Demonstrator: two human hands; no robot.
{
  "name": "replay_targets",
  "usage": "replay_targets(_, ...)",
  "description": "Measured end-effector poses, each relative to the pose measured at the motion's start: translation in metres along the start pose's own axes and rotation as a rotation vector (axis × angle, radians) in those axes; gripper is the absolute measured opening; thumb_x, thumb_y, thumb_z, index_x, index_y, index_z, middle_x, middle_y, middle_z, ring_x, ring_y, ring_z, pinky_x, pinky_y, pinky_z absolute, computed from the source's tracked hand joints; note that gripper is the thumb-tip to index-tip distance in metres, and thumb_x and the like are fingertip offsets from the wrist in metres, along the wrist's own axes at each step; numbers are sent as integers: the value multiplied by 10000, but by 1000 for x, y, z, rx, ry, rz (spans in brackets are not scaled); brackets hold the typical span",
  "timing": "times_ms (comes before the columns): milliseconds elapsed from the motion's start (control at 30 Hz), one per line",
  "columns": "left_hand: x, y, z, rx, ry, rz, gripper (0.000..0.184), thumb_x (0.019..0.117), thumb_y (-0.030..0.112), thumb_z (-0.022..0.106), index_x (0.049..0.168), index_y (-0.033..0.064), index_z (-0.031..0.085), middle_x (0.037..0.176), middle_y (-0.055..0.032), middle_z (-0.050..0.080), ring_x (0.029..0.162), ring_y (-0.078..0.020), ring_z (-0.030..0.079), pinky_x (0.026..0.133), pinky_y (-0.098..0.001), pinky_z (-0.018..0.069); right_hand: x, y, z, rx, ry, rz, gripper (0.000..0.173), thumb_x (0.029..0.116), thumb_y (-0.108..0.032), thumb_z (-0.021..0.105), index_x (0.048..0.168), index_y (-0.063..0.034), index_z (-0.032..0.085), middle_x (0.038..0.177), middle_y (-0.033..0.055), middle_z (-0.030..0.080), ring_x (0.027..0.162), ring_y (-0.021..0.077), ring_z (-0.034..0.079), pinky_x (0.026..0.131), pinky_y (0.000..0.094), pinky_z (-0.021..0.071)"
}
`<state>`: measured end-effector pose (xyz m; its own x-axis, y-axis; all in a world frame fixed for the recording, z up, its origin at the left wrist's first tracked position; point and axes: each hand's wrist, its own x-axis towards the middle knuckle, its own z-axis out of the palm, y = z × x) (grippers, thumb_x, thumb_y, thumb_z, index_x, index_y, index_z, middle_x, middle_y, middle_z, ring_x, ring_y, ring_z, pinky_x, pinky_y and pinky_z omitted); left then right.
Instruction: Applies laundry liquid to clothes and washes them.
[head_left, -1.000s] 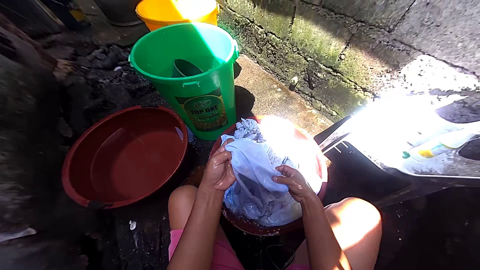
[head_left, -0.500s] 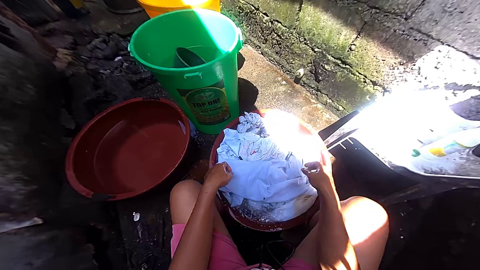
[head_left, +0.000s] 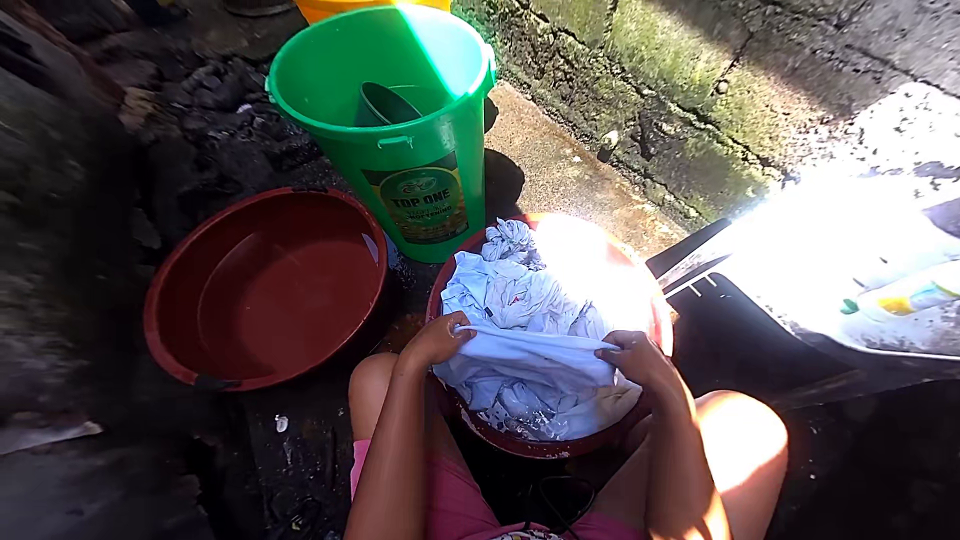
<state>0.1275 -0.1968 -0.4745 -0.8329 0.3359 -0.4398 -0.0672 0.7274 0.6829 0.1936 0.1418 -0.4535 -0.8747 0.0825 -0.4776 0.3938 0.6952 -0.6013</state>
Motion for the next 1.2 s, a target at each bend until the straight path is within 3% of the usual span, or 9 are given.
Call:
replay_targets(200,-39,34,-38,-100,222,73,214,1061,291,576,1003,93,632,761,-107,611,649,-208,569,602,-413,460,-28,-16,-19,315,398,-103,122,938,-82,739,1033,-23,690,762,86,657,615,141,630,605,328,565)
replay_targets(267,-26,33,-22,-5,406,-15,263,1050,290,598,1220,94,636,1051,-219,674,921,-401,648,767,-621,505,-15,-19,-13,200,409,12,401,995,-185,692,1334,6,593,1158,250,663,997,370,675,885,573,545)
replay_targets(367,6,23,1,135,408,-62,617,978,271,707,1502,46,472,1526,-242,464,1396,-503,415,1064,-714,373,11,-8,2,29,257,53,501,978,-187,703,1436,-50,552,1401,315,541,1285,483,537,1052,659,422)
replay_targets(500,14,23,43,236,115,-92,781,961,357,722,1611,166,334,1706,-182,146,1551,-480,106,1148,-724,239,37,22,44,-193,-76,9,356,952,-231,733,1282,-99,707,1378,260,591,1338,428,509,1102,623,376)
replay_targets(600,15,13,78,369,-173,-178,735,980,434,669,1618,339,318,1732,-130,-25,1554,-497,-73,1114,-814,122,28,17,74,-460,-483,60,553,951,-286,734,1458,-123,586,1555,248,446,1470,429,371,1174,649,276)
replay_targets(800,21,-8,94,605,-532,-265,593,1005,433,615,1531,189,494,1578,-202,430,1477,-449,349,1120,-765,239,21,7,98,-700,-771,99,594,975,-341,693,1472,-53,541,1461,246,547,1395,419,480,1094,674,367)
replay_targets(900,10,-8,75,519,-420,-245,577,1020,429,595,1520,157,503,1540,-161,494,1456,-375,413,1140,-681,295,7,-2,47,-379,-451,65,630,992,-326,684,1536,-86,475,1518,223,507,1437,398,441,1178,603,319)
replay_targets(1067,15,-22,50,300,-159,-56,589,1006,380,655,1499,86,521,1518,-214,506,1422,-393,462,1166,-616,333,1,20,-78,246,792,-31,652,941,-188,746,1488,29,465,1428,286,541,1328,403,526,1120,557,410)
replay_targets(1200,19,-25,40,198,-167,-51,600,1024,334,642,1524,51,469,1519,-239,493,1427,-412,447,1186,-585,307,29,60,-172,477,1274,262,788,957,-262,718,1546,71,313,1534,293,418,1424,365,428,1170,482,361)
